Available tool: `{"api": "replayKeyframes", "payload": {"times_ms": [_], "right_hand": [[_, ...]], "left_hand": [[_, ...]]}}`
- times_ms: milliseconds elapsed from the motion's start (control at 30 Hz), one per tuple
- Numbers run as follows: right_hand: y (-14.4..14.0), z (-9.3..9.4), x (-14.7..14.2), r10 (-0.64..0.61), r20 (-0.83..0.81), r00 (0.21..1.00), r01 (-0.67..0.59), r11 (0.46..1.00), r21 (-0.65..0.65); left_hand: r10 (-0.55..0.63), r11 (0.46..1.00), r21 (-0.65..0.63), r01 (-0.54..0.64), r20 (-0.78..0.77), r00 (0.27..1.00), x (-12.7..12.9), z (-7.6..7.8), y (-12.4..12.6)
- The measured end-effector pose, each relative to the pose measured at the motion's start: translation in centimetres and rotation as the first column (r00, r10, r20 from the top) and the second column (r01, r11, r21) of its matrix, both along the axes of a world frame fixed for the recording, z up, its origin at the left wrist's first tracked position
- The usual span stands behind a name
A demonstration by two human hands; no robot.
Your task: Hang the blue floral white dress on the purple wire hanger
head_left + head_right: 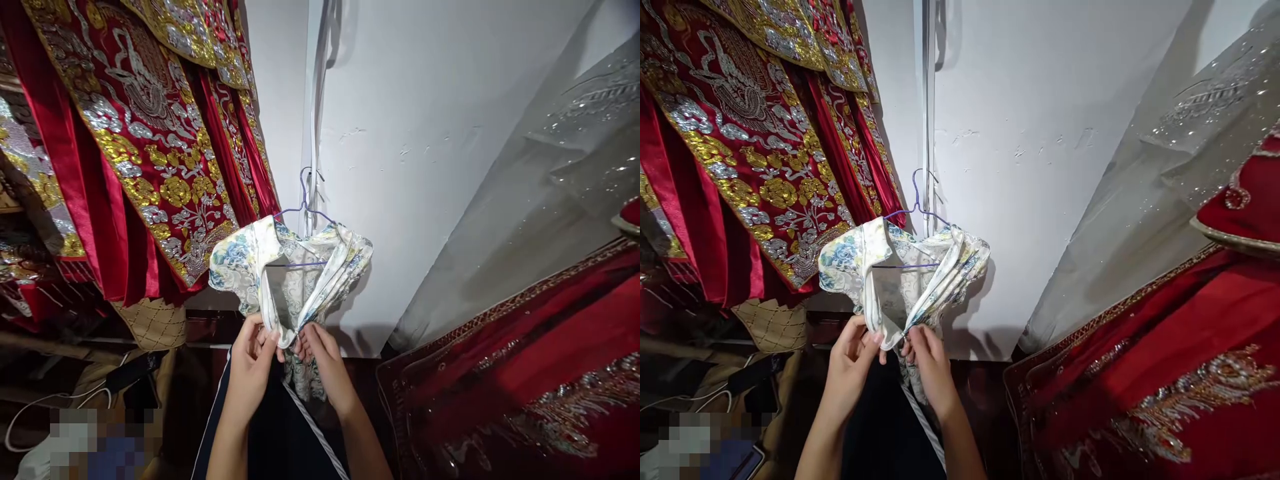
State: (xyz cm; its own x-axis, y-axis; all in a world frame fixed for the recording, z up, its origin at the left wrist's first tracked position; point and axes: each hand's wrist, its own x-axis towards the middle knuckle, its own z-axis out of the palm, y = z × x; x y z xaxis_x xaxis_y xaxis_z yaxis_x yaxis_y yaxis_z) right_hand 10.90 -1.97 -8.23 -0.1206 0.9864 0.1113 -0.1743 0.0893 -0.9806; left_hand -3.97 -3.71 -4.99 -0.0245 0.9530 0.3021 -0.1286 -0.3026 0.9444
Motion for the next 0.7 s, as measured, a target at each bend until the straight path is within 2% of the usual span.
{"api": "replayKeyframes", "payload": {"times_ms": [67, 133, 300, 400, 467, 567, 700], "right_hand": [[0.1, 1.2, -0.4, 0.036, 0.016, 0.999, -0.037, 0.998, 0.043], [-0.1, 1.5, -0.3, 0.041, 0.038, 0.998, -0.044, 0.996, 0.083], [-1.1, 0.3, 0.8, -0.009, 0.022, 1.0, 0.007, 0.998, 0.064], [-0.9, -0.3, 1.5, 0.004, 0.039, 0.999, -0.005, 1.0, 0.022], [-0.7, -0.4, 1.8, 0.042, 0.06, 0.997, -0.041, 0.999, -0.012], [-0.8, -0.5, 2.2, 0.114, 0.089, 0.989, -0.11, 0.992, -0.055], [-1.0, -0.5, 2.7, 0.148, 0.097, 0.984, -0.139, 0.985, -0.099]], "left_hand": [[0.011, 1.0, 0.0, -0.011, 0.02, 1.0, 0.5, 0.4, -0.5], [0.031, 1.0, -0.004, -0.031, 0.063, 0.997, 1.3, 0.4, -0.9], [0.041, 0.998, -0.062, -0.027, 0.239, 0.97, 3.5, -0.3, -1.4], [-0.009, 0.999, -0.046, 0.023, 0.298, 0.955, 4.2, -1.7, -0.8], [-0.025, 0.999, -0.029, 0.033, 0.229, 0.973, 4.2, -3.1, -0.2], [0.019, 1.0, -0.004, -0.019, 0.038, 0.999, 4.1, -4.8, 0.5], [0.012, 0.999, 0.045, -0.007, -0.111, 0.994, 4.5, -5.5, 0.4]]}}
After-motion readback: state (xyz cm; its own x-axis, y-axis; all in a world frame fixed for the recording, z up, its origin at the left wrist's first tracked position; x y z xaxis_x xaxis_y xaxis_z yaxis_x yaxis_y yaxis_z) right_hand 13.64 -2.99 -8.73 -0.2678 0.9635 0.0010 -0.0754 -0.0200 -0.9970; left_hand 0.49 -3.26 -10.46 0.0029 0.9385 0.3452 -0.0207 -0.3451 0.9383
